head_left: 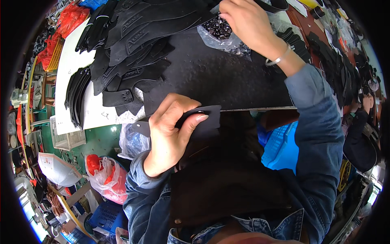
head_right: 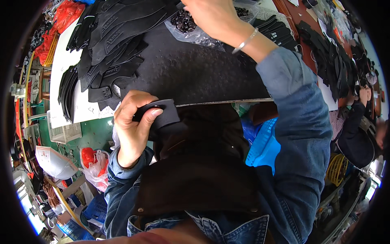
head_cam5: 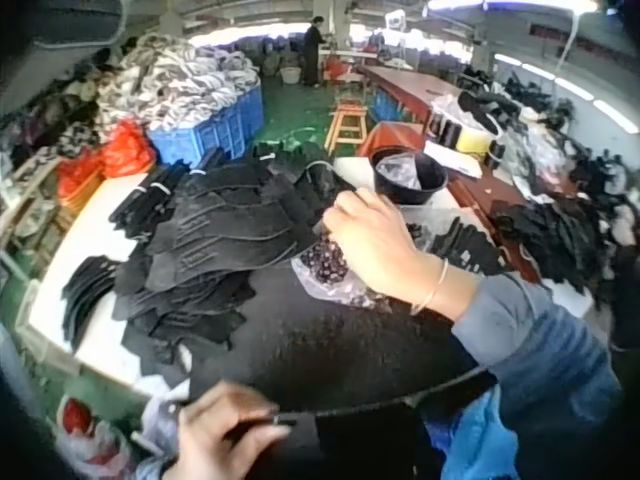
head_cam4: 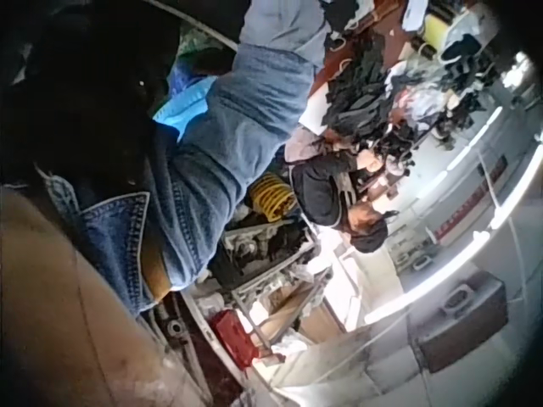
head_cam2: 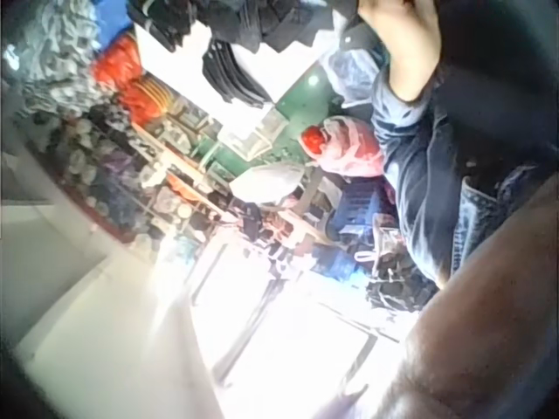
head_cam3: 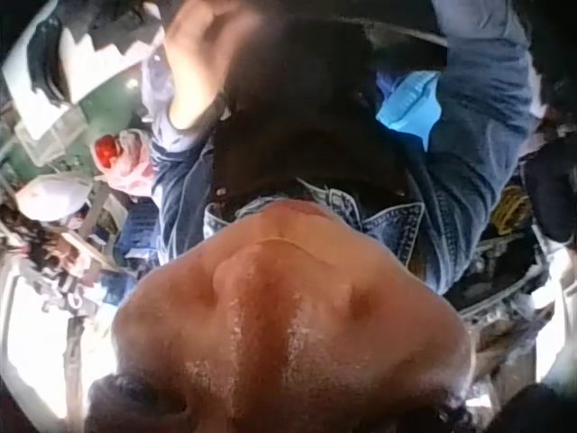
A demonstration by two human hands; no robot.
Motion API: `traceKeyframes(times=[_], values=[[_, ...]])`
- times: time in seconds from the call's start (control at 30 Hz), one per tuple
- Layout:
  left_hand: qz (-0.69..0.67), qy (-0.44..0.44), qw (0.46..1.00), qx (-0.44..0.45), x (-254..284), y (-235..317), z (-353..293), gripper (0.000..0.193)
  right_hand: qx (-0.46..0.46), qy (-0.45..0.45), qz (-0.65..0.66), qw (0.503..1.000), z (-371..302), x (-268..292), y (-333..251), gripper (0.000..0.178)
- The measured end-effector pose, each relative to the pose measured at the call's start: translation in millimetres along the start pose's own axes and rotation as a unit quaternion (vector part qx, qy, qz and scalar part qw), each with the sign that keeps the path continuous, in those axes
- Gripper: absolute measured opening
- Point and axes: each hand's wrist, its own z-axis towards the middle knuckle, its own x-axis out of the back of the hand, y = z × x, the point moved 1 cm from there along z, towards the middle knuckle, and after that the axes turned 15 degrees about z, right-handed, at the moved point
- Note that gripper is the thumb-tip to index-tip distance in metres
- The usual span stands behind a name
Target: Manually attaching metal rivets to black fabric components using a small press machine
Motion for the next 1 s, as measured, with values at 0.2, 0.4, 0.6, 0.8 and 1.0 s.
traceKeyframes(times=[0.2,0.4,0.6,0.8,1.0], values=[[-0.035,0.084,0.996,-0.026,-5,6,-3,0.024,-0.217,-0.186,0.589,0.756,-25,50,-93,0.01],[0.017,0.103,0.989,-0.109,1,12,-10,0.029,-0.265,-0.204,0.681,0.651,-37,52,-111,0.02],[0.017,0.101,0.984,-0.148,-1,12,-11,0.028,-0.248,-0.194,0.634,0.706,-39,56,-115,0.021],[-0.042,0.061,0.995,-0.068,0,19,-10,0.025,-0.166,-0.14,0.577,0.787,-41,62,-120,0.018],[-0.143,0.002,0.99,0.001,2,15,-16,0.02,-0.073,-0.121,0.476,0.868,-40,72,-132,0.029]])
